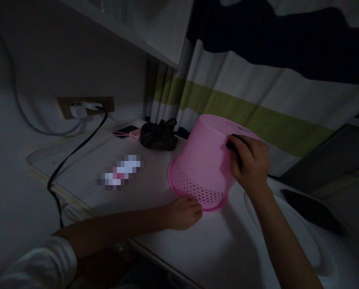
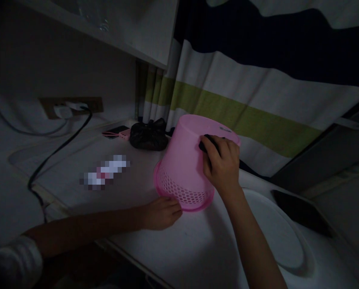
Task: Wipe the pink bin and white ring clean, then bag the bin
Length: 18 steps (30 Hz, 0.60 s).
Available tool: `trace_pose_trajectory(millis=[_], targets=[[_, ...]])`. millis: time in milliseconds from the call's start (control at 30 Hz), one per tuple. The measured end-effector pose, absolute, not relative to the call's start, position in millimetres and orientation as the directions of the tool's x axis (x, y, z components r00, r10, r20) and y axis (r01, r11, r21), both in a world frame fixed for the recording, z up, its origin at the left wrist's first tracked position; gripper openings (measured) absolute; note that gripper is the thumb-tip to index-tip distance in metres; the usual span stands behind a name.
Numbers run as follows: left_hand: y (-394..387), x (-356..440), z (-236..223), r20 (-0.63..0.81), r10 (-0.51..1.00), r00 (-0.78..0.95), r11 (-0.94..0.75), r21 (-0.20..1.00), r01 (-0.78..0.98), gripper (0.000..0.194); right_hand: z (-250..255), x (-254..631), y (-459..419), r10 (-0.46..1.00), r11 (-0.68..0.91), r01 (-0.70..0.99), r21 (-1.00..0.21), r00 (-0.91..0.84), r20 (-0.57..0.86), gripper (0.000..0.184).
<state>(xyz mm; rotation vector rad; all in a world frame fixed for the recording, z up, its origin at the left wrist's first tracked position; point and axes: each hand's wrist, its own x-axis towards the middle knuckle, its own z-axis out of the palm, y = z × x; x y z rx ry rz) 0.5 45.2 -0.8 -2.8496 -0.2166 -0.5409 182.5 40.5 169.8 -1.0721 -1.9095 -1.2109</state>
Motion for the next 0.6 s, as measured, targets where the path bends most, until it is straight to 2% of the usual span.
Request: trace_pose_trajectory(millis=[233,400,500,600], targets=[[37.5,29.8,-11.5,0.387,0.181,0.904,-0.930,-0.233,0.286,0.007,164.5,182.9,43.7,0.274,0.260,0.874,0.411,-0.475,0.836,0.048],[39.8,29.2,-10.9,0.389,0.158,0.908,-0.934,-0.239,0.265,0.006,142.3,184.5,40.7,0.207,0.278,0.849,0.450,-0.510,0.835,0.053],[41.8,31.6,-12.0,0.385,0.165,0.908,-0.946,-0.197,0.256,0.010,108.3,184.0,29.3,0.295,0.341,0.775,0.533,-0.626,0.722,0.045],[44.9,37.6,-14.6,0.419,0.250,0.873,-0.959,-0.020,0.284,0.019,68.7,182.2,16.8,0.363,0.463,0.616,0.638,-0.788,0.498,0.035]])
